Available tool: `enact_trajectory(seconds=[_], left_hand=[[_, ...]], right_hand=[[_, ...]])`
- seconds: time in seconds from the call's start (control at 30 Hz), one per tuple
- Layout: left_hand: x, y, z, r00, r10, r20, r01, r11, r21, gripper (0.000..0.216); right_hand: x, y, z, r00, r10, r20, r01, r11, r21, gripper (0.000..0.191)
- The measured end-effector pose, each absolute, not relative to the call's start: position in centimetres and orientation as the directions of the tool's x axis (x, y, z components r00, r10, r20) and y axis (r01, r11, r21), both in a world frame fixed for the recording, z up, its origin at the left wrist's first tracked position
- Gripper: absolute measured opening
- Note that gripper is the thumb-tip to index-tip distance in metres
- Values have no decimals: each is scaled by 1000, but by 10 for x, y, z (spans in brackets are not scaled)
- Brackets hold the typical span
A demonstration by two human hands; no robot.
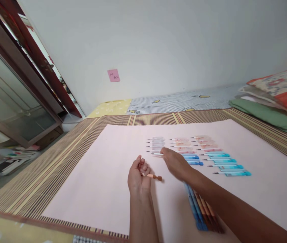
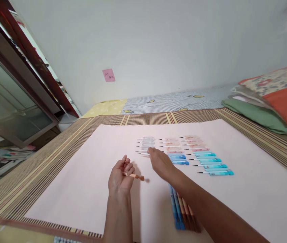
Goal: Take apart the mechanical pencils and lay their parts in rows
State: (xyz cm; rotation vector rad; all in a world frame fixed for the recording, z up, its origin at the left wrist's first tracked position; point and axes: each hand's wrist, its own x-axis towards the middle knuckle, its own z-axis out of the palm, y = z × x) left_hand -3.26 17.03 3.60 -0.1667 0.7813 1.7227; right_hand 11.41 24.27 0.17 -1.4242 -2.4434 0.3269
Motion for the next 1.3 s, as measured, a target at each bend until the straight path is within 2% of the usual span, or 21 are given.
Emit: enact_trajectory(seconds=[0.1,0.2,0.33,0.63,1.1,1.3], left_hand=[[-32,170,36,-304,813,-497,-910,-93,404,18],[-32,170,36,-299,814,-498,-913,-93,397,18],[-32,171,36,-310,807,-502,-910,-100,402,17],[-30,171,36,-302,815,-494,-916,-104,387,16],[-29,172,35,-287,831,-477,-916,-93,389,13],[-28,171,37,-275,833,-480,-919,-81,387,17]], right_hand=[[110,242,-5,-518,840,163,819,542,-191,21],[107,243,-9,-527,827,193,824,553,-120,20],[105,245,-12,-535,820,206,818,563,-116,16],[100,253,-18,-547,806,225,807,580,-114,26],[94,259,-18,-604,755,255,772,634,-45,27],[91,265,-22,-576,768,279,791,610,-45,26]])
